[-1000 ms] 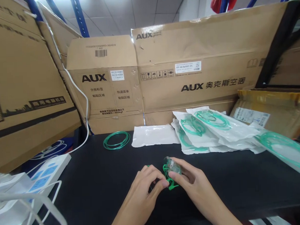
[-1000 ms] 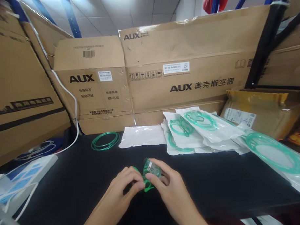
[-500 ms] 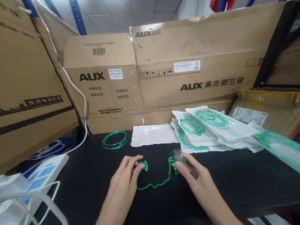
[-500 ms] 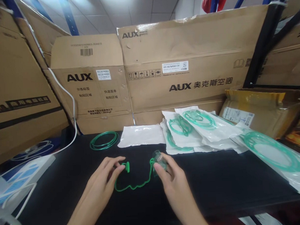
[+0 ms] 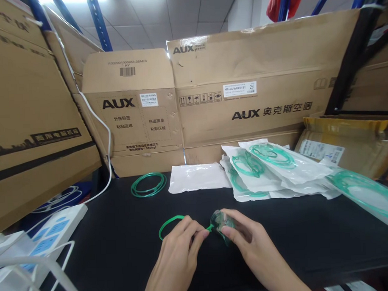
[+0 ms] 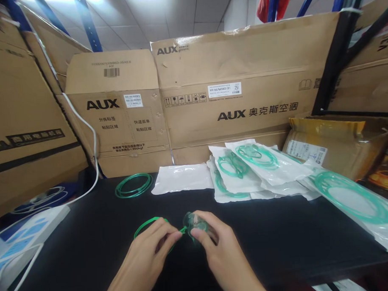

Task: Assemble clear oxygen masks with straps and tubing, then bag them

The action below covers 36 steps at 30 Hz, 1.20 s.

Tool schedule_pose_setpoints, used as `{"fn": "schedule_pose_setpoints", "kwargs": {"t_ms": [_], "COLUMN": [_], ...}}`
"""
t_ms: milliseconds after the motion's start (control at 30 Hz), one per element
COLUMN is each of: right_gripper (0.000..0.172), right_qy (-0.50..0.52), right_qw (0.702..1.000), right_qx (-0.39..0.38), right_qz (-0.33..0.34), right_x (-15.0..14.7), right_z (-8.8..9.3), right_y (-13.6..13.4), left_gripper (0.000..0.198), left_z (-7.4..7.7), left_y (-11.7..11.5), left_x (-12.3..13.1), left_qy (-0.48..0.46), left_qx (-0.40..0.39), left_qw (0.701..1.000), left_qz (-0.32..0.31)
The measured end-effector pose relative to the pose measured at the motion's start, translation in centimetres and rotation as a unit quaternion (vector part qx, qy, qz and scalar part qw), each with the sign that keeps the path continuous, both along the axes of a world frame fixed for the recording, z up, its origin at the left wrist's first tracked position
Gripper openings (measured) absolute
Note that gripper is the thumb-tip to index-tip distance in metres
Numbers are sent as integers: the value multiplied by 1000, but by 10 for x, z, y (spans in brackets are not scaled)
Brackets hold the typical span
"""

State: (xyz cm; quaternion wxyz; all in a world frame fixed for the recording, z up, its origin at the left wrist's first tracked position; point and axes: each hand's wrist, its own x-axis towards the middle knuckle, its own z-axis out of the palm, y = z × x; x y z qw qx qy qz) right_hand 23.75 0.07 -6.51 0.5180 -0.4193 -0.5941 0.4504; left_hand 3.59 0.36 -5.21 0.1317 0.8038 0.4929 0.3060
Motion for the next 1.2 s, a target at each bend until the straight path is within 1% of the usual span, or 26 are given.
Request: {"fn": "schedule_pose_setpoints", "kwargs": {"t_ms": [67, 167, 233, 300, 400, 500, 567, 633, 667, 700, 767, 800, 833, 867, 933, 1000, 1067, 1133, 1200], "right_gripper": [33, 25, 23, 26, 31, 28, 23, 21, 23, 28, 41, 45, 49, 51, 53, 53, 52, 50, 50], "right_qy": [-1, -52, -99, -129, -136, -141, -142, -120, -96, -69, -22, -5, 4, 11, 16, 7, -9, -26, -36], "right_qw": [1000, 998, 991, 984, 980, 979, 979, 986, 989, 988, 977, 970, 967, 967, 974, 982, 987, 989, 990], "right_qx": [-3, 46, 86, 111, 126, 133, 134, 119, 104, 83, 44, 33, 26, 24, 26, 28, 32, 36, 39], "right_qz": [-7, -4, 21, 48, 65, 63, 51, -4, -51, -108, -209, -240, -253, -253, -224, -185, -154, -139, -134], "right_x": [0, 0, 0, -1, -2, -4, -3, 0, 2, 4, 8, 9, 9, 9, 7, 5, 3, 2, 2], "right_z": [-1, 0, 3, 7, 13, 14, 11, 4, 1, -2, -6, -8, -8, -8, -7, -7, -8, -10, -13], "right_y": [-1, -2, -4, -6, -8, -11, -10, -7, -5, -2, 3, 4, 6, 7, 7, 6, 5, 5, 5], "left_gripper": [30, 28, 23, 19, 15, 15, 17, 19, 21, 22, 26, 27, 28, 28, 29, 40, 53, 54, 52], "left_z": [1, 3, 3, 1, -3, -6, -5, 1, 5, 10, 19, 22, 25, 27, 27, 22, 14, 6, 0], "left_y": [-1, -3, -4, -4, -3, -1, 0, -1, -2, -3, -5, -6, -7, -7, -6, -4, 0, 3, 5], "left_x": [1, 3, 4, 5, 3, 1, 0, -2, -4, -7, -16, -21, -27, -32, -40, -44, -42, -39, -38], "left_qy": [6, 10, 7, 1, -1, 8, 12, 19, 24, 28, 33, 36, 42, 51, 75, 101, 137, 177, 208], "left_qx": [0, 8, 22, 36, 50, 53, 49, 41, 34, 25, 3, -7, -11, -10, 7, 22, 7, -26, -58], "left_qw": [1000, 1000, 1000, 999, 999, 998, 999, 999, 999, 998, 998, 997, 995, 993, 986, 979, 978, 976, 969], "left_qz": [4, 6, 8, 9, 17, 17, 14, 23, 31, 40, 62, 72, 85, 104, 148, 175, 158, 127, 118]}}
